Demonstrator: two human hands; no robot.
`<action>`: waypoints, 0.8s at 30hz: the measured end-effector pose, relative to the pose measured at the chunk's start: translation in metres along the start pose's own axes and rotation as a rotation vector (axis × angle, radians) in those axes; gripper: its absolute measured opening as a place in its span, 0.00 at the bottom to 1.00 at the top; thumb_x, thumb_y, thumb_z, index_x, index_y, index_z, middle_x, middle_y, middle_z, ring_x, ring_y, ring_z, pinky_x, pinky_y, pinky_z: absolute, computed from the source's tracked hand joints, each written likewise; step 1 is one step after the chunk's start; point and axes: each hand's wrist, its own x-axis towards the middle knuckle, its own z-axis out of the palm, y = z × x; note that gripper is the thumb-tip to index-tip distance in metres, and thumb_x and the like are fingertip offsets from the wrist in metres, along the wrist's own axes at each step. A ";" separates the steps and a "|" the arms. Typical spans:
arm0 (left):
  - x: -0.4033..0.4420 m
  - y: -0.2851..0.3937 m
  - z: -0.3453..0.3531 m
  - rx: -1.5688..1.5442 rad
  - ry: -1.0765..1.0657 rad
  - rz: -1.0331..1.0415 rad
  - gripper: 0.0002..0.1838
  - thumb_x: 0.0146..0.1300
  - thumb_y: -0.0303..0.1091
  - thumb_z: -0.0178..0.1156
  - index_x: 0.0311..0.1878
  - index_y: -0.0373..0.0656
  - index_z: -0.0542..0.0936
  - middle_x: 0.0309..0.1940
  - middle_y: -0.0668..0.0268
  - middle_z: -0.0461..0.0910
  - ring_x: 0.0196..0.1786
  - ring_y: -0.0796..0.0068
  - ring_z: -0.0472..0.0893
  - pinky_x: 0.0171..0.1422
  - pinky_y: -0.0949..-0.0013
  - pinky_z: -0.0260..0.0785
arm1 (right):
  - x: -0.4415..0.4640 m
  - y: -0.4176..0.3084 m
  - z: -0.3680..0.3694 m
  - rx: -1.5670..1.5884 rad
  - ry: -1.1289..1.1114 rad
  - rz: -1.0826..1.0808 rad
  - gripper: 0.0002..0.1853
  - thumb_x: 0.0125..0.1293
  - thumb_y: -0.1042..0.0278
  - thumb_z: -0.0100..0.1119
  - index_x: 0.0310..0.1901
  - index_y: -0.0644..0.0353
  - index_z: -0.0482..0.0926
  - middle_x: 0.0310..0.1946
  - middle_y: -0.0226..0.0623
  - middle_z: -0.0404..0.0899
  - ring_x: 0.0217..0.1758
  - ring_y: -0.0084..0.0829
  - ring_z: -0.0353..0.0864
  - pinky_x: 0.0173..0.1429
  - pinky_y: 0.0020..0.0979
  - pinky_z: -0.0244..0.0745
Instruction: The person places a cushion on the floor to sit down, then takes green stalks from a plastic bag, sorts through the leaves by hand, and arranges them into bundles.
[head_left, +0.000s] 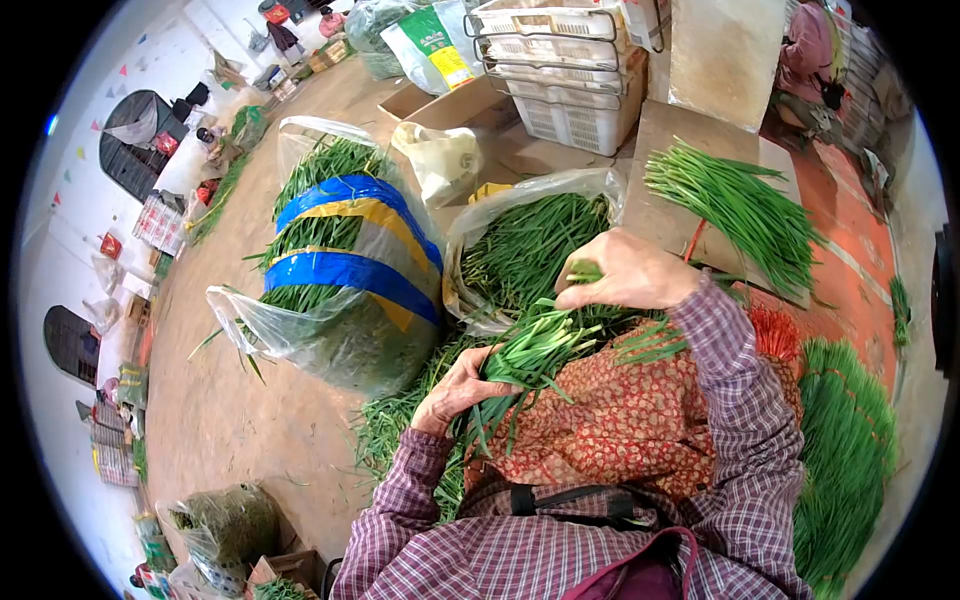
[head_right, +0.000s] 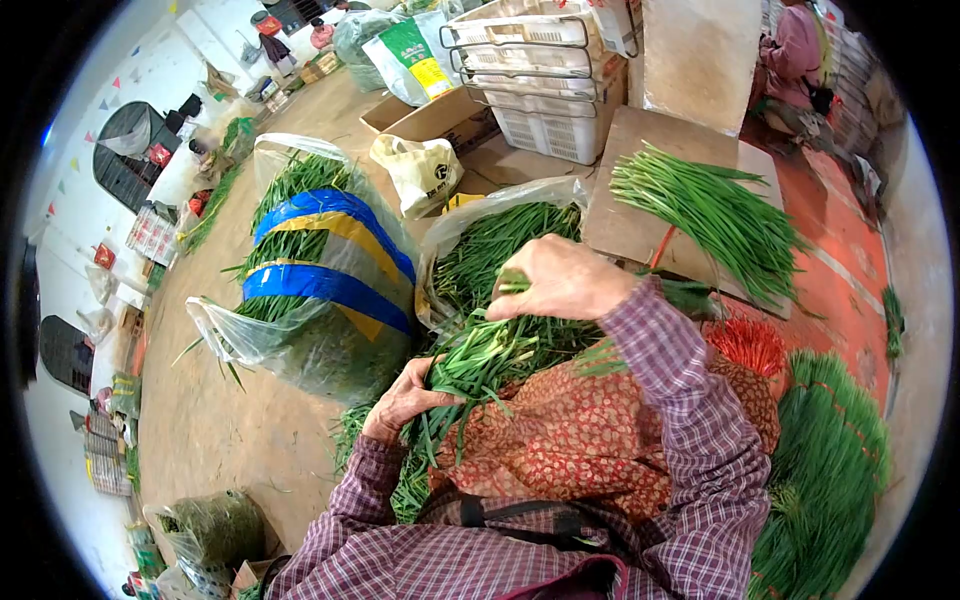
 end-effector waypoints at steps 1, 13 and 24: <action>0.001 -0.006 0.000 0.070 0.050 0.020 0.26 0.50 0.35 0.70 0.54 0.36 0.78 0.39 0.68 0.84 0.41 0.85 0.76 0.51 0.73 0.69 | 0.003 0.002 0.006 -0.130 0.003 -0.017 0.19 0.55 0.52 0.63 0.36 0.63 0.83 0.31 0.42 0.83 0.33 0.35 0.82 0.43 0.34 0.75; -0.005 0.019 0.004 -0.214 -0.009 -0.114 0.22 0.50 0.31 0.69 0.50 0.36 0.80 0.38 0.68 0.83 0.40 0.78 0.78 0.54 0.73 0.66 | 0.006 0.037 0.028 -0.624 0.590 -0.111 0.08 0.59 0.63 0.62 0.27 0.57 0.77 0.15 0.34 0.75 0.16 0.28 0.73 0.23 0.33 0.71; -0.010 0.004 0.001 -0.826 0.148 -0.046 0.17 0.53 0.25 0.65 0.48 0.37 0.79 0.38 0.66 0.82 0.38 0.78 0.81 0.46 0.73 0.75 | -0.011 0.032 0.031 0.126 0.550 -0.038 0.11 0.65 0.61 0.60 0.43 0.58 0.82 0.27 0.31 0.83 0.20 0.14 0.72 0.21 0.19 0.64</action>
